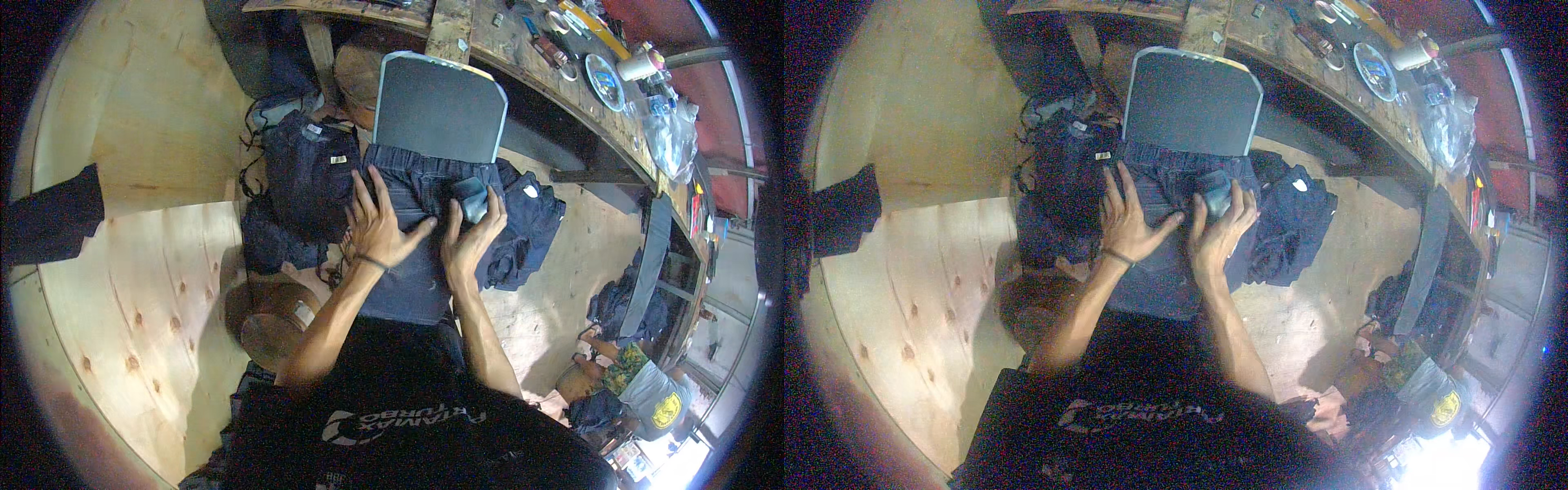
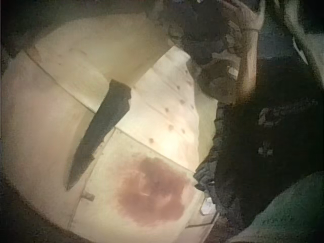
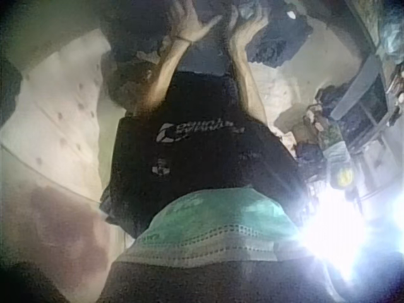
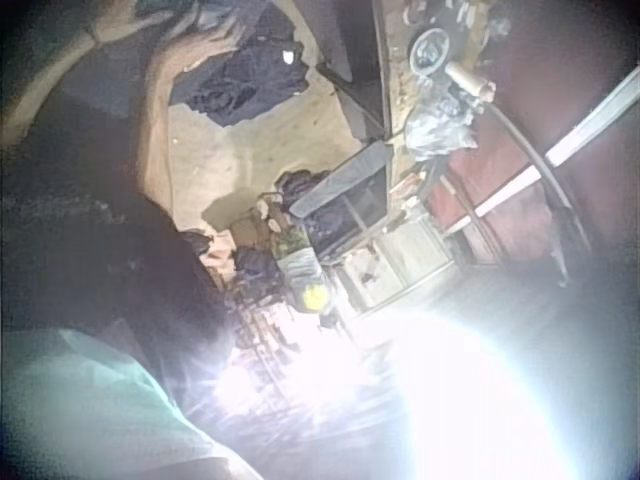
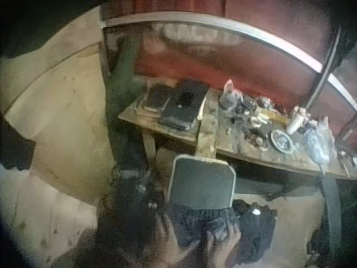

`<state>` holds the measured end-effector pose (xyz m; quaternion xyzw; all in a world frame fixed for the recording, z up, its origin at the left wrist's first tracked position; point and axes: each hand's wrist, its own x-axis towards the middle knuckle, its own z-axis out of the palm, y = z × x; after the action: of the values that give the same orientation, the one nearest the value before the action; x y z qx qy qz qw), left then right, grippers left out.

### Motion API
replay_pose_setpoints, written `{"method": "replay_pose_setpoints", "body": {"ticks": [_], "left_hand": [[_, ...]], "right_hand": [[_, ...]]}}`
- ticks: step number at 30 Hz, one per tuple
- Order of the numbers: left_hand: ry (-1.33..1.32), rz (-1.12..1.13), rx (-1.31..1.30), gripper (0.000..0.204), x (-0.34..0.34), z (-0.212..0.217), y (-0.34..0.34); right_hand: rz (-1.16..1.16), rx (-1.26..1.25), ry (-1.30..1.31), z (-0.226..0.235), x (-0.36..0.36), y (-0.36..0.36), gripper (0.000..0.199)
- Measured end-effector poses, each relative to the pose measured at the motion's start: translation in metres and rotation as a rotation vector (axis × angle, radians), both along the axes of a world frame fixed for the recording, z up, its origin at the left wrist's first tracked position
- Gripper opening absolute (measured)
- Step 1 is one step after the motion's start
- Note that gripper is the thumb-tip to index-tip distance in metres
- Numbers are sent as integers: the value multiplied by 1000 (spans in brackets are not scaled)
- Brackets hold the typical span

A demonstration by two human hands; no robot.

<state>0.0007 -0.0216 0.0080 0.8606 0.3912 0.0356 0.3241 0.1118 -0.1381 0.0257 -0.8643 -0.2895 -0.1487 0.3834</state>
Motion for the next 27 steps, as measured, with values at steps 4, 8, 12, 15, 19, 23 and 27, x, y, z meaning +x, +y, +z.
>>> {"method": "replay_pose_setpoints", "body": {"ticks": [4,8,12,15,19,23,27], "left_hand": [[39,89,108,156,66,-12,34],[-171,-66,456,152,97,-22,65],[-47,-377,546,142,114,-19,73],[-252,-182,375,138,130,-18,80],[-54,-262,426,137,145,-23,92],[-100,-227,415,142,149,-28,97],[-98,-234,404,143,150,-27,96]], "right_hand": [[6,37,101,-62,96,41,72],[24,28,-95,-105,182,93,70],[125,85,78,-43,182,85,68],[76,144,149,17,145,44,65],[432,-202,425,13,79,-24,68],[355,-282,303,3,40,-40,66],[325,-413,395,25,8,-43,67]]}}
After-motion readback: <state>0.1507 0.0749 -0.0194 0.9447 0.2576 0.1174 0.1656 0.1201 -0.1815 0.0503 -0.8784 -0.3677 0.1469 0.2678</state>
